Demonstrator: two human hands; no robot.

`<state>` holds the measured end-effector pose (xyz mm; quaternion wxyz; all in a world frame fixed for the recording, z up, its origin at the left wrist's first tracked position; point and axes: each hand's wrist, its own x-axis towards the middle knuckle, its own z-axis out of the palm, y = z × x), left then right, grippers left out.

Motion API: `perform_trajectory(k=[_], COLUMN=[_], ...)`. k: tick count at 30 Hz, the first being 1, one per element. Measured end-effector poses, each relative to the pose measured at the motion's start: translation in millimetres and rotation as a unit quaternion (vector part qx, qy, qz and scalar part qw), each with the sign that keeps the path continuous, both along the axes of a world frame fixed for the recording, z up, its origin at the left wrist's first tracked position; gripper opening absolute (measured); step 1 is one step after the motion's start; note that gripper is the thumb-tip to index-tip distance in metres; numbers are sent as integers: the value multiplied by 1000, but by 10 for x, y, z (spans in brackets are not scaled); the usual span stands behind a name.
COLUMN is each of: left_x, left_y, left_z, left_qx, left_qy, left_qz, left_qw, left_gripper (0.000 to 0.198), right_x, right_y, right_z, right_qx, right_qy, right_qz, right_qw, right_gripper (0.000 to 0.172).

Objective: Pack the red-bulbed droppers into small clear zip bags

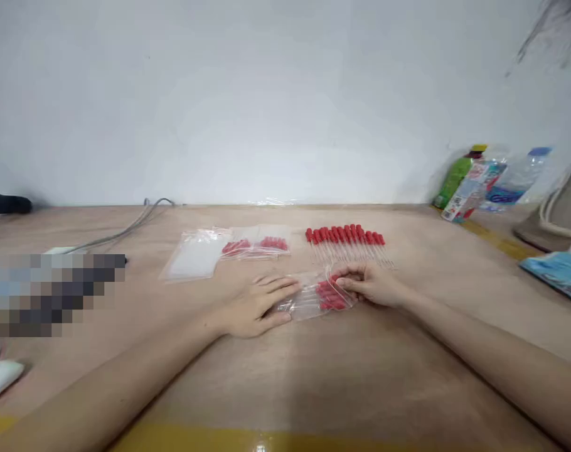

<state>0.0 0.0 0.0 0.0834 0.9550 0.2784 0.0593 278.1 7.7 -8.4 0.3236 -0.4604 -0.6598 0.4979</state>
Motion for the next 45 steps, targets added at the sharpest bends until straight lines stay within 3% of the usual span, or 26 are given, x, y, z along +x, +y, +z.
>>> perform_trajectory(k=[5,10,12,16,29,35,42,45], left_x=[0,8,11,11,24,21,5,8], left_y=[-5,-5,-5,-4,-12,-11,6,8], left_z=[-8,-6,-5,-7,10,10,-18,-14], left_qx=[-1,2,1,9,10,6,9,9], left_qy=[-11,-18,-18,-17,-18,-14,-10,-18], left_qz=[-3,-9,-10,-10,-15,-12,-11,-14], left_qw=[1000,1000,1000,1000,1000,1000,1000,1000], left_gripper=[54,55,55,51,49,50,51,51], right_x=[26,-34,-47,-18,-56,-36,37,60], right_y=[46,51,54,66,-36,-16,7,-24], right_z=[-126,-159,-177,-222,-100,-104,-106,-32], right_qx=[-34,34,87,144,50,77,21,-16], right_qy=[24,-18,-34,-41,-4,-87,2,-25], right_qz=[-84,-147,-149,-81,18,-33,-34,-107], right_qw=[996,988,984,985,999,993,999,994], right_gripper=[34,29,26,21,28,33,34,40])
